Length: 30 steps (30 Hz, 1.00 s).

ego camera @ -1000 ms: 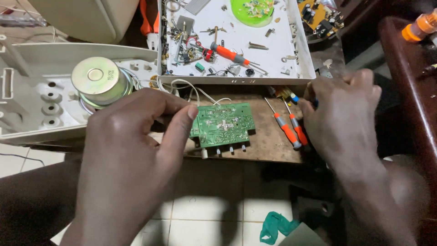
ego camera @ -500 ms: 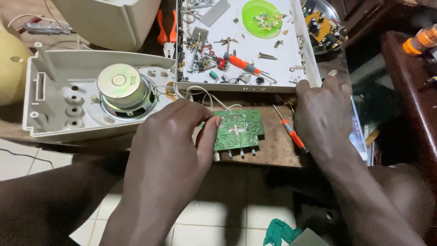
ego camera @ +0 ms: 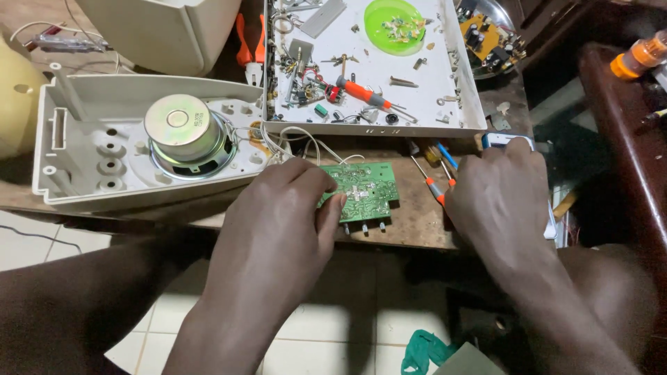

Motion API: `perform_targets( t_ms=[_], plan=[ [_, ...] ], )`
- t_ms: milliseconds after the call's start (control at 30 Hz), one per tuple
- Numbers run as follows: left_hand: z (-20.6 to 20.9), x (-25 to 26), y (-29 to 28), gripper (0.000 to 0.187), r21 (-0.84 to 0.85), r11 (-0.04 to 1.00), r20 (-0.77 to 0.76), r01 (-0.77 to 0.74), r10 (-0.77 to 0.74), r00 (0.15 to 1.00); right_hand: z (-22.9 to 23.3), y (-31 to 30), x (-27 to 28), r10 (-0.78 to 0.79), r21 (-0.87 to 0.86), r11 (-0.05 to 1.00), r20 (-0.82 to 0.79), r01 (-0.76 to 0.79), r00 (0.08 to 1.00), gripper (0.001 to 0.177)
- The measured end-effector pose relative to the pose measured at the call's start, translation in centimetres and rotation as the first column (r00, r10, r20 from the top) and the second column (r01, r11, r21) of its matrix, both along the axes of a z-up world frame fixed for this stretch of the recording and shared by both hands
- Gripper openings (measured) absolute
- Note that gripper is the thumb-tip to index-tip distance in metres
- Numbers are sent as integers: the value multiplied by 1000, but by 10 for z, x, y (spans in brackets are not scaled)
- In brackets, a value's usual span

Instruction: Repairing a circuit board by inspecting components with a screwdriver and using a desoldering pump to remove solder.

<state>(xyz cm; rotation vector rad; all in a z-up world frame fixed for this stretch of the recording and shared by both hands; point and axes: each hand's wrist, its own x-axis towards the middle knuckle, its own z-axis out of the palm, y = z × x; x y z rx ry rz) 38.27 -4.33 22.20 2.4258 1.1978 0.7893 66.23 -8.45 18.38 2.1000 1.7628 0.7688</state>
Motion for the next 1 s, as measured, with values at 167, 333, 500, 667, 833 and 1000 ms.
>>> perform_targets(
  t_ms=[167,333,500,667,833,1000],
  plan=[
    [-3,4,-2,10,21,999,-71,29,-28,997,21,-19,-25,4,-58,998,-73,-8,997,10],
    [-10,6,-2,15,56,996,-153,70,-60,986,42,-39,-45,-352,-277,925,-360,262,864,35],
    [-14,6,-3,19,86,995,-196,55,-37,980,35,-81,-38,-424,-244,905,-435,350,794,33],
    [-16,6,-5,31,93,995,-163,-26,41,986,29,-124,-46,-251,-49,942,-758,332,602,24],
    [-20,7,-4,41,-21,985,27,-170,171,985,19,-125,-83,-99,-36,870,-990,492,103,41],
    [-30,6,2,39,-238,923,39,-302,319,947,5,-113,-86,74,48,928,-996,369,-58,31]
  ],
)
